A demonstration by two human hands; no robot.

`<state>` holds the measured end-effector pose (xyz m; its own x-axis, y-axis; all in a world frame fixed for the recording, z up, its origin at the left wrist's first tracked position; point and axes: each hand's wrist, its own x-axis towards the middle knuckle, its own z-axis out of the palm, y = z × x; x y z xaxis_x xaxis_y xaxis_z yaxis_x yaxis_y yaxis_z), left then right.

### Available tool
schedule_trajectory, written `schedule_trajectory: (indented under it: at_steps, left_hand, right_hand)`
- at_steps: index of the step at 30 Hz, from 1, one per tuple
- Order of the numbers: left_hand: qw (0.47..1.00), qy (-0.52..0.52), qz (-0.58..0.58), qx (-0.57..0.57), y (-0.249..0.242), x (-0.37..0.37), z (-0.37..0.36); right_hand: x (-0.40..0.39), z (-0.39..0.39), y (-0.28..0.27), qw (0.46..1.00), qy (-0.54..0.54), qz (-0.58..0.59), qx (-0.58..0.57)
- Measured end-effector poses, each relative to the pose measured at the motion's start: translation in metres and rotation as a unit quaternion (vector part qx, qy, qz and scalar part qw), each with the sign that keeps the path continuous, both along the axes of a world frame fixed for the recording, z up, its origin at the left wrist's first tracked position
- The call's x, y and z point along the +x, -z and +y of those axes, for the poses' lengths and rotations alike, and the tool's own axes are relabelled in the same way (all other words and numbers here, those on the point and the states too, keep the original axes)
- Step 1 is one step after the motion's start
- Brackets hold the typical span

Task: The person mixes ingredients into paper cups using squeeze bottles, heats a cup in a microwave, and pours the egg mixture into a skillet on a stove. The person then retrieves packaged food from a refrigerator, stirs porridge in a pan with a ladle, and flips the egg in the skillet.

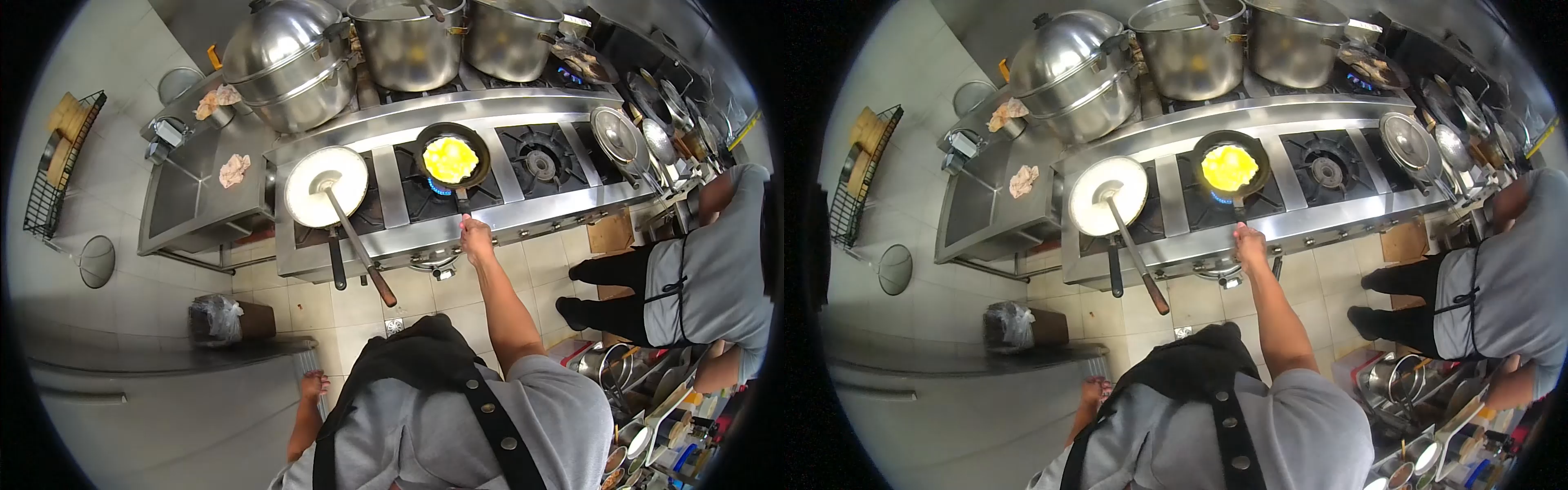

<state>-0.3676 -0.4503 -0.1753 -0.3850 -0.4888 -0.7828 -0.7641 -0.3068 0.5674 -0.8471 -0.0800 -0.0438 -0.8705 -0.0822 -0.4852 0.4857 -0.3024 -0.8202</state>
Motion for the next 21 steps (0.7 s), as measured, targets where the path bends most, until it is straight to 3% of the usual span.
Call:
schedule_trajectory:
  at_steps: [3, 7, 11, 14, 17, 19, 20, 21]
  left_hand:
    - [0.994, 0.084, 0.052, 0.046, 0.032, 0.034, -0.007]
    - [0.962, 0.266, 0.015, -0.065, 0.037, 0.059, 0.007]
    - [0.949, 0.303, 0.015, -0.089, 0.039, 0.073, 0.007]
    - [0.950, 0.297, 0.017, -0.095, 0.036, 0.071, 0.004]
    - [0.951, 0.277, 0.057, -0.127, 0.026, 0.058, 0.000]
    - [0.988, 0.137, 0.029, -0.069, 0.020, 0.045, 0.002]
    - [0.999, -0.014, 0.023, 0.029, 0.018, 0.039, -0.001]
    - [1.000, -0.006, -0.004, 0.019, 0.012, 0.034, 0.001]
  right_hand:
    - [-0.005, -0.024, 0.000, 0.999, 0.034, 0.025, 0.014]
    - [-0.007, -0.005, 0.000, 0.999, -0.017, 0.026, 0.008]
    - [0.005, 0.004, -0.003, 1.000, 0.016, 0.010, 0.017]
    - [-0.004, -0.008, 0.022, 0.998, 0.019, 0.029, 0.055]
    - [0.000, -0.001, 0.010, 0.999, 0.003, 0.011, 0.043]
    - [0.007, 0.006, 0.000, 0.999, -0.012, -0.017, 0.036]
    - [0.005, 0.006, 0.011, 0.999, -0.002, -0.022, 0.042]
    - [0.003, 0.006, 0.023, 0.998, -0.010, -0.017, 0.055]
